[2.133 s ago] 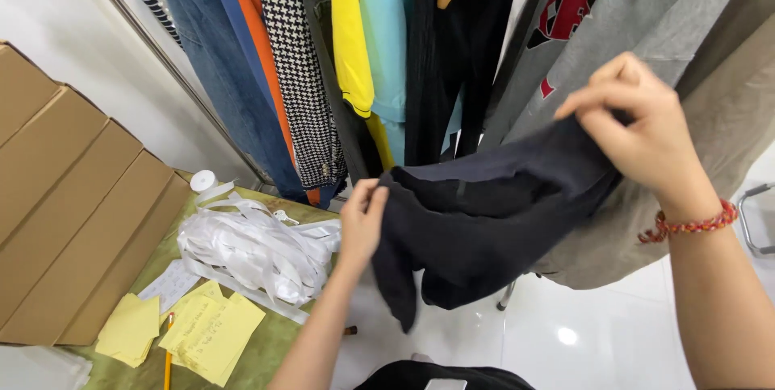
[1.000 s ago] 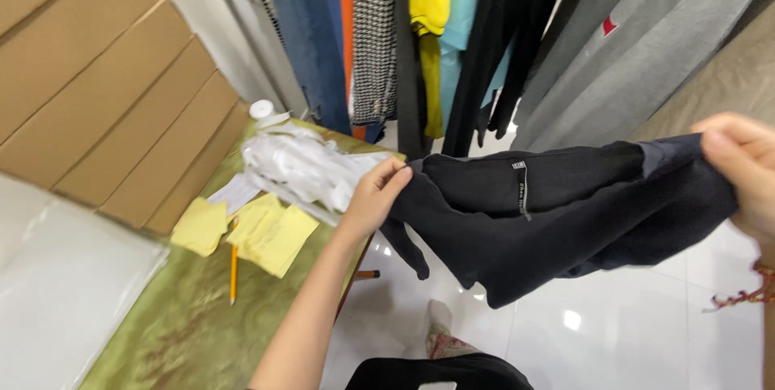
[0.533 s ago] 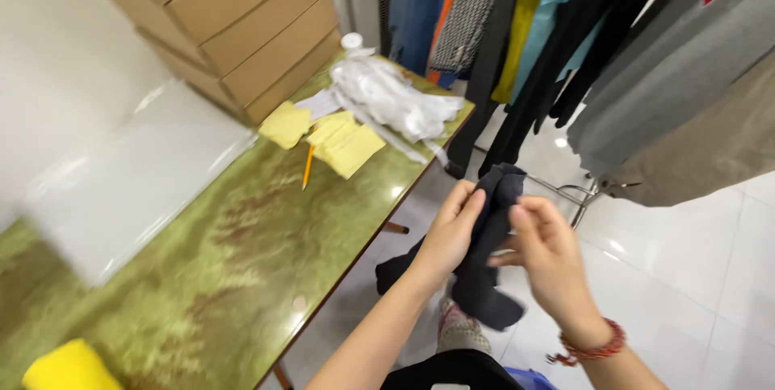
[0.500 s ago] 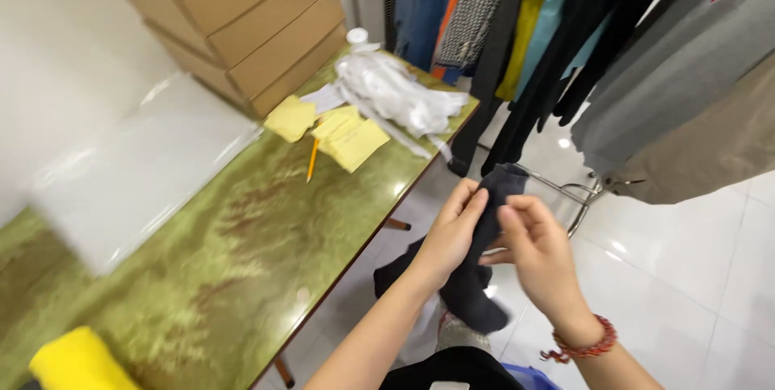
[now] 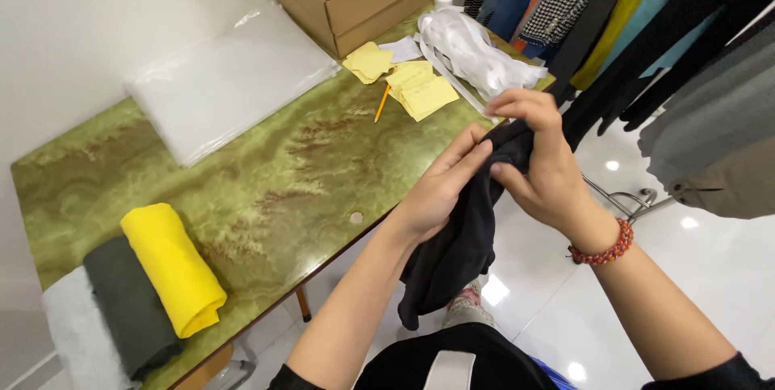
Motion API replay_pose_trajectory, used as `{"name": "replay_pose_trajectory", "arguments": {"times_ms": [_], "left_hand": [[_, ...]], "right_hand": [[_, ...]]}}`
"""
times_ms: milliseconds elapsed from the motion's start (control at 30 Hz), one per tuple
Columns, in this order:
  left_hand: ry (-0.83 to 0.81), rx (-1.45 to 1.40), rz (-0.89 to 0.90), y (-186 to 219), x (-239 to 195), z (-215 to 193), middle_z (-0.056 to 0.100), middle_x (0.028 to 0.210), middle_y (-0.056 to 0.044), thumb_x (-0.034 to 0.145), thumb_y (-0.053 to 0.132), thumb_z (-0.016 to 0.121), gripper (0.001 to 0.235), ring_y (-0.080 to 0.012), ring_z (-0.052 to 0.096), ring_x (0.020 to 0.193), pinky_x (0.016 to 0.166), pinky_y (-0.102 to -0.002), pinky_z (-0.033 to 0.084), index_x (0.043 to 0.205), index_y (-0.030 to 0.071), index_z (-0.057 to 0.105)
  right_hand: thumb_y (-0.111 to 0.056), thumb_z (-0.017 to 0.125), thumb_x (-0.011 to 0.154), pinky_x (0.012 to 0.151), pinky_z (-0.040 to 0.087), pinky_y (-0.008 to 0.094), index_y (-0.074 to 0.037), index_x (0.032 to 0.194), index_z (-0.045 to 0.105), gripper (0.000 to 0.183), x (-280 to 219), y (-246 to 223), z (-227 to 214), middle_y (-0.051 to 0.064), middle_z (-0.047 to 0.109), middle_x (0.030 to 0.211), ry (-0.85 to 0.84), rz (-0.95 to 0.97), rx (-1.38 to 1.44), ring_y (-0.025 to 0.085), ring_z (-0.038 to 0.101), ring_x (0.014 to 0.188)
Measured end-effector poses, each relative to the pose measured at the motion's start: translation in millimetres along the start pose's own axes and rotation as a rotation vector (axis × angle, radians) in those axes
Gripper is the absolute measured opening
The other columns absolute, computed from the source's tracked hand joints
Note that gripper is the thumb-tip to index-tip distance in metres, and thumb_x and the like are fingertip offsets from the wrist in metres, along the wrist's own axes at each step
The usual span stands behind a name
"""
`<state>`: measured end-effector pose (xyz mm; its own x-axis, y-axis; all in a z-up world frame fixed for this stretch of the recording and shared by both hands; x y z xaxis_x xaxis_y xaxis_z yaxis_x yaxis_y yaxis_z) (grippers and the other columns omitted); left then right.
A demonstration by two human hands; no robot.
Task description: The person takes several shirts from a clothing rack, including a dark green shirt, a yellow shirt, a black shirt, and a light blue shirt. They fold each shirt by hand on a table and place them in a neat stack.
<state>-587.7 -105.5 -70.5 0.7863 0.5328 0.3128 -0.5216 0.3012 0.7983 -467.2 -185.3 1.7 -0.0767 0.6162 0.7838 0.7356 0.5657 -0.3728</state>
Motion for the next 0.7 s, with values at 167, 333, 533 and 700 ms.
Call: {"name": "replay_pose_trajectory", "arguments": {"times_ms": [167,333,533,700], "left_hand": [[0.032,0.452,0.148,56.0,-12.0,-17.6,0.062,0.094,0.004,0.115,0.027,0.057,0.015,-0.0049,0.053,0.092,0.089,-0.024,0.047,0.116,0.013,0.064],[0.218,1.014,0.32,76.0,-41.7,-38.0,0.071,0.105,-0.005,0.1,0.011,0.074,0.036,-0.0212,0.071,0.09,0.076,-0.036,0.057,0.131,0.02,0.058],[0.342,1.496,0.633,43.4,-64.8,-46.5,0.058,0.121,-0.009,0.095,-0.008,0.067,0.022,-0.0249,0.064,0.089,0.064,-0.037,0.057,0.105,0.01,0.073],[0.514,1.456,0.585,29.7,-58.0,-31.7,0.065,0.118,-0.008,0.093,0.047,0.077,0.046,-0.0292,0.065,0.101,0.083,-0.045,0.046,0.114,0.006,0.071]], "right_hand": [[-0.015,0.084,0.09,0.091,0.055,0.045,-0.01,0.129,0.072,0.042,7.4,6.5,7.6,0.012,0.077,0.1,-0.135,0.312,-0.105,0.038,0.075,0.102],[-0.011,0.091,0.083,0.081,0.057,0.035,-0.013,0.111,0.08,0.03,42.3,-11.9,-2.9,0.009,0.08,0.089,-0.18,0.414,-0.126,0.03,0.078,0.087],[-0.023,0.085,0.083,0.071,0.05,0.027,-0.013,0.105,0.077,0.026,71.8,-20.9,-10.9,-0.003,0.074,0.087,-0.298,0.623,-0.29,0.01,0.063,0.076],[-0.024,0.08,0.082,0.065,0.047,0.032,-0.014,0.099,0.075,0.021,86.7,-33.6,-4.9,0.0,0.068,0.073,-0.369,0.647,-0.377,0.014,0.055,0.065]]}}
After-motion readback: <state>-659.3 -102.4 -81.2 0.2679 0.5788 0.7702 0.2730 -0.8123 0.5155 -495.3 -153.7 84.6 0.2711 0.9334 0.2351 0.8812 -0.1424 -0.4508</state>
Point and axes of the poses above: each hand's wrist, its own x-axis towards the middle knuckle, its own z-axis out of the palm, y = z × x, the point moved 2 cm from there along x, towards the middle knuckle
